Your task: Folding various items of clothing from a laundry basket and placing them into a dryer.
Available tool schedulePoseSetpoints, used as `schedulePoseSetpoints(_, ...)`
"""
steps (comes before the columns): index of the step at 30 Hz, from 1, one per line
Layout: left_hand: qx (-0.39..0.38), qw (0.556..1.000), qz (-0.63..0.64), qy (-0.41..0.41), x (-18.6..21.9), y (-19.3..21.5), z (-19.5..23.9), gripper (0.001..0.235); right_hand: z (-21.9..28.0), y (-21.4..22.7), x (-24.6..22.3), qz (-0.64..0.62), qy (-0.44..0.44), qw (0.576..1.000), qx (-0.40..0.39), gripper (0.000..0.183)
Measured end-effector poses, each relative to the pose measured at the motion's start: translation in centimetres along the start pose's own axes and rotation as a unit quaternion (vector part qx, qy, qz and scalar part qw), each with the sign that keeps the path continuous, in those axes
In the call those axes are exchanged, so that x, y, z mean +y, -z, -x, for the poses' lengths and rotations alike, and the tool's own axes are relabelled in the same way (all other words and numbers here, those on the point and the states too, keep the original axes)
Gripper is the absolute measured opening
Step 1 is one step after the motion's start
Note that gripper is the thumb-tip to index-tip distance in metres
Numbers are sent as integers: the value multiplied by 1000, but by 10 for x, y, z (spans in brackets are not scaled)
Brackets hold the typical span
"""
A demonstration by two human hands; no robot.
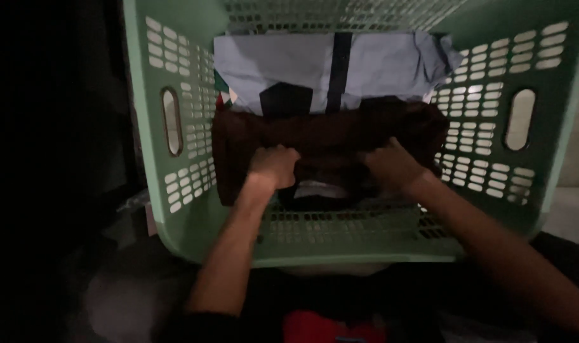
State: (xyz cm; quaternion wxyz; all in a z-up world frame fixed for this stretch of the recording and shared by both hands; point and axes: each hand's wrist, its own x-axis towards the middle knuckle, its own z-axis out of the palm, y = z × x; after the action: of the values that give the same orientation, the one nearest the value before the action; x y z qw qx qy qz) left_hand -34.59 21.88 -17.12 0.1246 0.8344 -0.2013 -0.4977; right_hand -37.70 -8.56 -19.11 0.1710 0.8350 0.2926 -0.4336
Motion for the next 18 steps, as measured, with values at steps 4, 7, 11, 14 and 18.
schedulePoseSetpoints(4, 71, 995, 76, -3, -7, 35, 10, 67, 27, 67, 30, -139, -40, 989, 32, 31)
schedulePoseSetpoints(7, 178, 982, 64, -9, -2, 41, 18, 72, 15, 48, 39, -107, -65, 977, 175, 40)
schedulePoseSetpoints(11, 285, 955, -63, 55, -5, 18, -5, 58, -9, 7, 41, -66, -101, 930, 349, 64)
schedulePoseSetpoints(14, 312, 936, -164, 18, -14, 16, 9, 43, -19, -21, 42, -92, -71, 931, 345, 72)
schedulePoseSetpoints(18, 265, 960, -72, 46, -23, 3, 2, 62, -8, -2, 39, -126, -63, 952, 270, 61)
